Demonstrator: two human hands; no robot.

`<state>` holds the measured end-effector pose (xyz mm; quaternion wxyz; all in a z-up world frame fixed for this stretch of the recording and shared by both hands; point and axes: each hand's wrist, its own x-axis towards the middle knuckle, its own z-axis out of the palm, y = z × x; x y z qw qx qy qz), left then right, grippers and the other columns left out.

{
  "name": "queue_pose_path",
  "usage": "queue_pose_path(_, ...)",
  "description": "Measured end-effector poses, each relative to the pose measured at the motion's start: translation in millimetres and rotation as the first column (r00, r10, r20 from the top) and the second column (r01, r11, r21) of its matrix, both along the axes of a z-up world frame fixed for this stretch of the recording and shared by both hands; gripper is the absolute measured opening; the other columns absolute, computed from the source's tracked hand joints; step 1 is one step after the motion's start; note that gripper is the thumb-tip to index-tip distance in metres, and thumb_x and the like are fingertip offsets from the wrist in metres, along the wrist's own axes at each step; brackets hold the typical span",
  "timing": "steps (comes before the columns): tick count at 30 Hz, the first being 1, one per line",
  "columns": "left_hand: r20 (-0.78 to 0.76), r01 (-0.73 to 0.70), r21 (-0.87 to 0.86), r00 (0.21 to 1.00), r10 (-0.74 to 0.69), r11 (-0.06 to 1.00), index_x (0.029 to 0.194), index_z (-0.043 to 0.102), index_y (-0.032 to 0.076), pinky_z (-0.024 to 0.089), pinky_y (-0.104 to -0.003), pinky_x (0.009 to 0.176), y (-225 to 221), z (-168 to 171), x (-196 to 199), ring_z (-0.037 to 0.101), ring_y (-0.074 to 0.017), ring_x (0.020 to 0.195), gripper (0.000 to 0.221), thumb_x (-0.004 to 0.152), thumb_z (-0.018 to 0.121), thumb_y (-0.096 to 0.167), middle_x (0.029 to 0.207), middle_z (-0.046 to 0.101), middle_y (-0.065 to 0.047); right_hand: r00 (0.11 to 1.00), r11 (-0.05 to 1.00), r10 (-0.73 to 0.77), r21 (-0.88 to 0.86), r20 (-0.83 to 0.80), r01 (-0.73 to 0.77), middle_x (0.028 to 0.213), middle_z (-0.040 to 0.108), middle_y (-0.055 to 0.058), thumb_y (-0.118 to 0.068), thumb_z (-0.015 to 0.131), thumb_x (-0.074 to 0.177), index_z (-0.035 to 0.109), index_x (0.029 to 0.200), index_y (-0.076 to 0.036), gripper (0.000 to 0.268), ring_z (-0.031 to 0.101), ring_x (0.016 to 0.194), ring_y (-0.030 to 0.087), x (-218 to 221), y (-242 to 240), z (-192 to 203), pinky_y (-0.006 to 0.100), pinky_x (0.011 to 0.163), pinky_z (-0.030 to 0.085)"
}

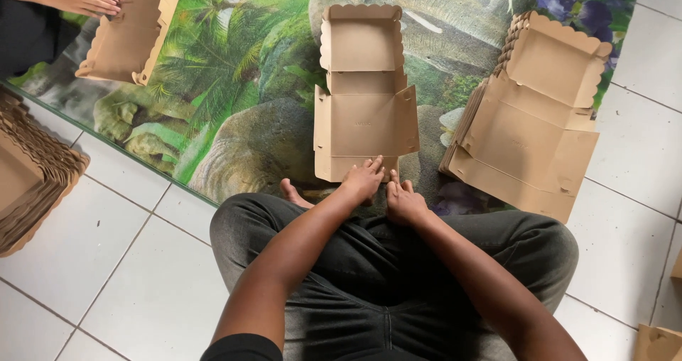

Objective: Assembling cardboard boxes by folding flat sheets and tucking tabs into place.

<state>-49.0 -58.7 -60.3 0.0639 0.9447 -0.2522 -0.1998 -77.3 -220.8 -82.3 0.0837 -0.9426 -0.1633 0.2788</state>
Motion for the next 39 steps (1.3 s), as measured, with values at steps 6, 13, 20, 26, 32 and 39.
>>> queue_pose_path(6, -0.072, -0.017, 0.021, 0.997, 0.018, 1.000, 0.146, 0.046, 0.014, 0.041, -0.065, 0.102, -2, -5, 5, 0.033, -0.0346, 0.143, 0.051, 0.096, 0.045, 0.010, 0.163, 0.017, -0.009, 0.998, 0.998, -0.067, -0.019, -0.004, 0.067, 0.128, 0.054, 0.013, -0.034, 0.051, 0.083, 0.039, 0.105, -0.011, 0.034, 0.048, 0.121, 0.035, 46, -9, -48, 0.058, 0.083, 0.054)
queue_pose_path(13, -0.115, -0.012, 0.047, 0.993, 0.018, 0.999, 0.150, 0.039, 0.013, 0.037, -0.070, 0.102, 1, 13, -6, 0.027, -0.0349, 0.146, 0.061, 0.091, 0.056, 0.009, 0.164, 0.012, -0.010, 0.993, 0.994, 0.088, -0.051, -0.073, -0.092, 0.162, 0.023, 0.017, -0.018, 0.065, 0.078, 0.043, 0.118, 0.005, 0.052, 0.045, 0.127, 0.049, 2, -2, 44, 0.060, 0.092, 0.051)
queue_pose_path(20, -0.157, -0.037, 0.014, 0.987, 0.039, 0.999, 0.149, 0.041, 0.013, 0.039, -0.071, 0.100, -2, -23, 11, 0.027, -0.0368, 0.146, 0.092, 0.067, 0.083, 0.014, 0.164, 0.012, -0.011, 0.994, 1.000, -0.001, -0.012, -0.109, 0.000, 0.164, 0.015, 0.016, -0.018, 0.058, 0.078, 0.038, 0.124, 0.008, 0.056, 0.042, 0.130, 0.048, 1, -2, 14, 0.060, 0.093, 0.051)
queue_pose_path(26, -0.121, -0.014, -0.024, 0.993, 0.011, 1.000, 0.147, 0.043, 0.013, 0.044, -0.071, 0.096, -4, -56, 23, 0.032, -0.0391, 0.143, 0.107, 0.053, 0.094, 0.019, 0.163, 0.014, -0.013, 0.997, 0.997, -0.075, 0.024, 0.029, 0.074, 0.155, 0.026, 0.027, -0.017, 0.058, 0.074, 0.028, 0.130, 0.010, 0.070, 0.056, 0.110, 0.051, 44, -6, -18, 0.062, 0.087, 0.052)
queue_pose_path(32, -0.029, -0.375, -0.127, 0.927, 0.374, 0.918, 0.136, 0.054, 0.011, 0.045, -0.061, 0.101, 26, 55, 34, 0.049, -0.0369, 0.132, 0.054, 0.082, 0.060, 0.014, 0.148, 0.042, -0.014, 0.984, 0.998, -0.015, 0.063, 0.179, 0.003, 0.145, 0.039, 0.037, -0.014, 0.050, 0.074, 0.036, 0.121, 0.004, 0.052, 0.067, 0.091, 0.053, 42, 2, 0, 0.061, 0.078, 0.054)
queue_pose_path(39, -0.089, -0.933, -0.248, 0.292, 0.952, 0.262, 0.144, 0.029, 0.004, 0.056, -0.052, 0.077, 96, -10, 65, 0.067, -0.0374, 0.103, 0.074, 0.088, 0.062, 0.038, 0.119, 0.057, -0.020, 0.983, 0.999, -0.019, 0.034, 0.182, 0.013, 0.143, 0.043, 0.036, -0.015, 0.045, 0.078, 0.044, 0.111, -0.002, 0.036, 0.068, 0.090, 0.052, 43, 0, -6, 0.060, 0.074, 0.055)
